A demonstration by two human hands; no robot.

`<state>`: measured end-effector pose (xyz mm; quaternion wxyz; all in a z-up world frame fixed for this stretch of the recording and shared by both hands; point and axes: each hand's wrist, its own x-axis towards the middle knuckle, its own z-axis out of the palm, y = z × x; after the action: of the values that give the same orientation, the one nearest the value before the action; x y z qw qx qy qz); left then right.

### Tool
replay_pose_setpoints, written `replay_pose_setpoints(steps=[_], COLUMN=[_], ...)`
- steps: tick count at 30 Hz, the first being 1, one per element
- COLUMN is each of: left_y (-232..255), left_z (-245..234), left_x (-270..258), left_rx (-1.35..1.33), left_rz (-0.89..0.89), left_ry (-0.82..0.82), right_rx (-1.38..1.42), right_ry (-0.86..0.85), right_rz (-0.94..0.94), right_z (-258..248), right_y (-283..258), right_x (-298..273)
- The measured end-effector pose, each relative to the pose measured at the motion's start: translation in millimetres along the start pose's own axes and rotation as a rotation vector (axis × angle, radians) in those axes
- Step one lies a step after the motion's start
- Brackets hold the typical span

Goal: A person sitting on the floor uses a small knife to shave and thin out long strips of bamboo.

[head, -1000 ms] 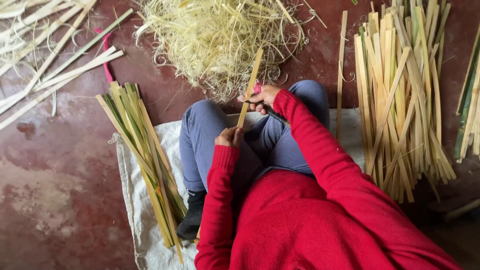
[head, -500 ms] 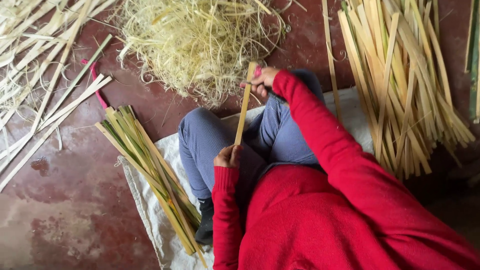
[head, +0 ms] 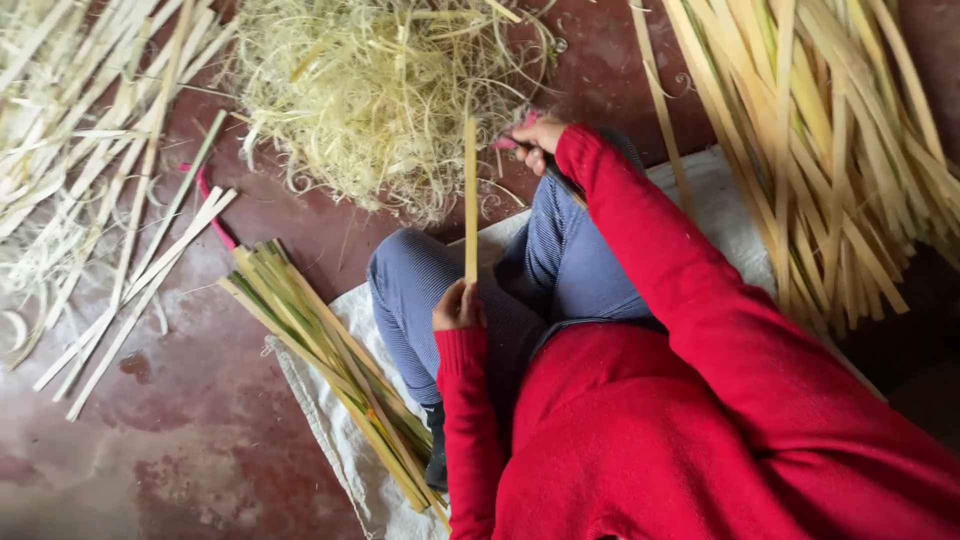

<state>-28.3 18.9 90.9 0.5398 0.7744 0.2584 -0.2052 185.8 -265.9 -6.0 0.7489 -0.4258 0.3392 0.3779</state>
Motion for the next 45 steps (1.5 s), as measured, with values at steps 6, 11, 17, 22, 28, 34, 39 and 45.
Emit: replay_pose_setpoints(steps=[6,11,17,22,28,34,39,45], left_y=[21,19,30,37,20,-7,-35,-14], left_z=[21,25,31,21,-1,-21,-42,-42], left_x=[49,66,42,5,-45,-82,-107,-95], left_rx=[0.062,0.2,0.26,0.364,0.316,0.257,0.047,-0.254], left_rz=[0.003,0.019,0.049,-0.012,-0.002,0.023,-0.014,-0.019], left_ry=[0.055,0.074,0.077,0.069,0.077,0.087,0.03,-0.007], right_rx=[-0.167,-0.163,-0.094,-0.004,0.085,0.068,0.121,0.059], right_ry=[-0.17,-0.289,-0.291,-0.257,-0.239,-0.253,-0.207,-0.119], right_rz=[0.089,0.139,0.151,0.228,0.252,0.263,0.235,0.041], right_z=[69,69,30,22,16,9,17,25], right_y=[40,89,99,79,84,86,59,7], right_x=[-58,-23,22,21,38,51,19,-30])
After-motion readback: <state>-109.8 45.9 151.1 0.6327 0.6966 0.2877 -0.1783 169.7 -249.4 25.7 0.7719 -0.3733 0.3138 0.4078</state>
